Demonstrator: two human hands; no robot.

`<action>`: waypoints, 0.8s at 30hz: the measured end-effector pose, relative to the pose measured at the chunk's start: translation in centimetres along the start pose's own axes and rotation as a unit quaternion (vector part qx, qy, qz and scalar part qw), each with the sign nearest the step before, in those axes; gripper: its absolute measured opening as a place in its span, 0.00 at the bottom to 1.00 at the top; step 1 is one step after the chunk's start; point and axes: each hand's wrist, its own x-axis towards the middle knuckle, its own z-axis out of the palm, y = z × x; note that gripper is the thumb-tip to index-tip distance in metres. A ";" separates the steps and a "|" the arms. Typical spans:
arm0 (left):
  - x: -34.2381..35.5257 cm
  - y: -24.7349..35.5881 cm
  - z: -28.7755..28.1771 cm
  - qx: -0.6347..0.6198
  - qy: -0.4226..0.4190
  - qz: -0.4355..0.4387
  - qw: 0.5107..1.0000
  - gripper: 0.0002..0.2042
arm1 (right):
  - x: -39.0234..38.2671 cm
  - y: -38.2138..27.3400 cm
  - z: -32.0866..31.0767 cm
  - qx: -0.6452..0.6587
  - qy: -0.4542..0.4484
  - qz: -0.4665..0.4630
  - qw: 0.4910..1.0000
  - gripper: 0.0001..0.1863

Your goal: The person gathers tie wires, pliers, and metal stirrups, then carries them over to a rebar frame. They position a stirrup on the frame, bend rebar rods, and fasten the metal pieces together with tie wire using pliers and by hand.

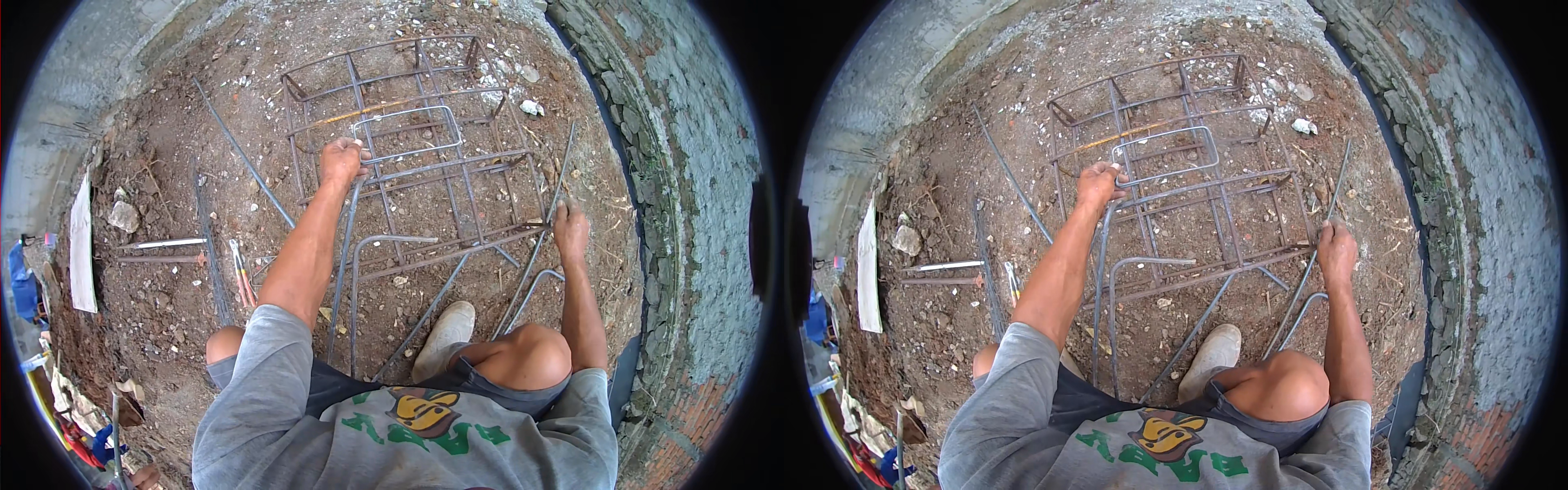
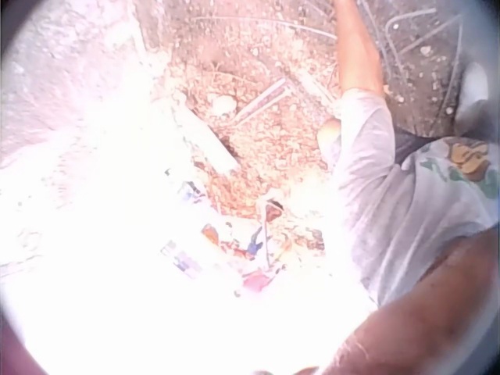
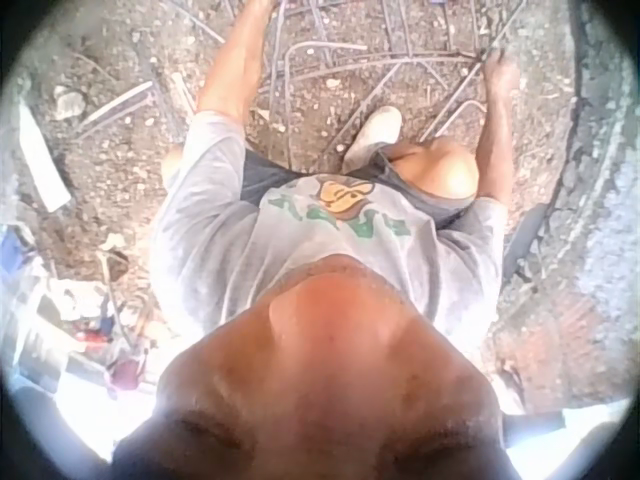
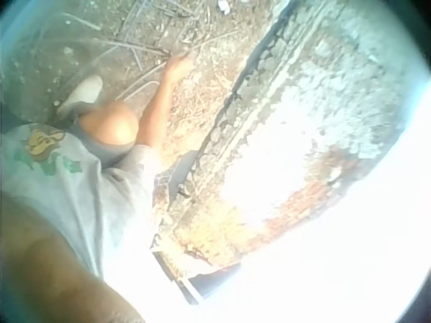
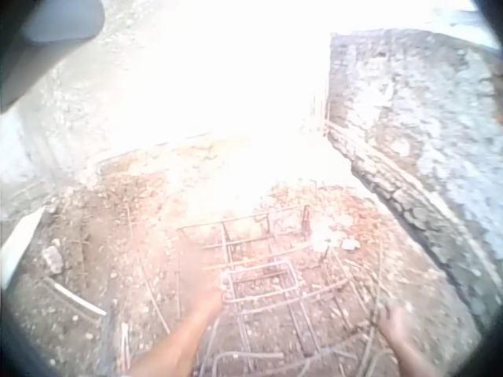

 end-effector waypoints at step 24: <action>-0.6 0.4 -0.2 -0.017 -0.041 -0.001 0.999 0.11 | 8.1 -17.5 10.7 0.067 -0.144 -0.098 0.982 0.14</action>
